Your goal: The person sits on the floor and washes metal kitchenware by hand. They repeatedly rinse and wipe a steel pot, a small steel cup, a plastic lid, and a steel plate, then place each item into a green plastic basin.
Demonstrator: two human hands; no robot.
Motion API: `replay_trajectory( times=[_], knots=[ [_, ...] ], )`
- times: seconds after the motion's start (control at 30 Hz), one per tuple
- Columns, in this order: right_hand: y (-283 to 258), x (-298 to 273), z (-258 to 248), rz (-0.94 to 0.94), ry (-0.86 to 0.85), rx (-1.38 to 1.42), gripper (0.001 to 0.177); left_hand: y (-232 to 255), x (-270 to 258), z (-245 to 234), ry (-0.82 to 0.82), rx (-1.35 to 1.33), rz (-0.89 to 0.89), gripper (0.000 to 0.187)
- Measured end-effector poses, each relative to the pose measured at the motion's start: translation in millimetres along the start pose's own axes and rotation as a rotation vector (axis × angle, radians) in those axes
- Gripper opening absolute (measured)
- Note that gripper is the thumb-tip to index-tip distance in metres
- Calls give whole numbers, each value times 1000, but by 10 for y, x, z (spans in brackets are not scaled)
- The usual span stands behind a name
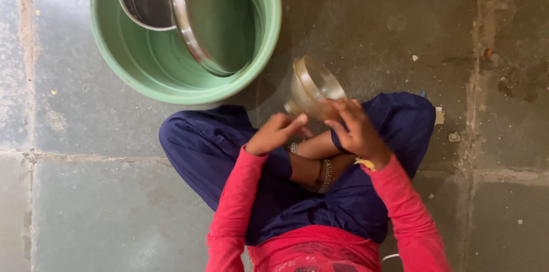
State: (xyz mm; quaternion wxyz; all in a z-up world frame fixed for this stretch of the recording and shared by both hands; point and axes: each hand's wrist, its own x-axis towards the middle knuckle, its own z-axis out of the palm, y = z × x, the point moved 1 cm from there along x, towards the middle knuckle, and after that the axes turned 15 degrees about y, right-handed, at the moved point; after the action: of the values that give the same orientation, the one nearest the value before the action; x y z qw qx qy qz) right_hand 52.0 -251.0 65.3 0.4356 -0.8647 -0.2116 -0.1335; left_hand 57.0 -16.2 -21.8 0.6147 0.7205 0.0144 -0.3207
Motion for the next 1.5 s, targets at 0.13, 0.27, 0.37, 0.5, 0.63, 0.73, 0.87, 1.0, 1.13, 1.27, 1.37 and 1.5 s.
replay_trajectory(
  times=[0.13,0.27,0.37,0.5,0.63,0.73,0.87,1.0,1.13,1.27,1.37,1.5],
  knots=[
    [-25,191,-361,117,-197,38,41,519,-362,-248,565,296,249,48],
    [-2,215,-286,56,-198,213,35,612,-408,-200,323,30,988,48],
    [61,86,-51,128,10,359,40,310,-290,3,114,-214,571,42],
    [139,-71,281,364,355,554,62,42,-199,118,254,-566,449,38],
    [162,-139,357,491,157,705,69,46,-149,19,105,-492,238,32],
    [145,-198,270,285,-112,181,72,92,-169,-2,55,-342,252,24],
    [165,-62,227,345,97,585,72,186,-204,-61,165,-492,362,19],
    [84,-25,374,482,62,741,65,212,-187,-177,127,-482,216,19],
    [106,-161,337,141,-125,-17,60,178,-97,-191,75,-225,291,21],
    [453,-281,246,315,-17,614,55,125,-83,-281,149,-587,410,18],
    [798,-377,303,631,32,1021,49,148,-40,-331,267,-697,450,18],
    [1045,-208,390,632,175,788,21,308,-46,-366,663,-448,643,40]
  ],
)
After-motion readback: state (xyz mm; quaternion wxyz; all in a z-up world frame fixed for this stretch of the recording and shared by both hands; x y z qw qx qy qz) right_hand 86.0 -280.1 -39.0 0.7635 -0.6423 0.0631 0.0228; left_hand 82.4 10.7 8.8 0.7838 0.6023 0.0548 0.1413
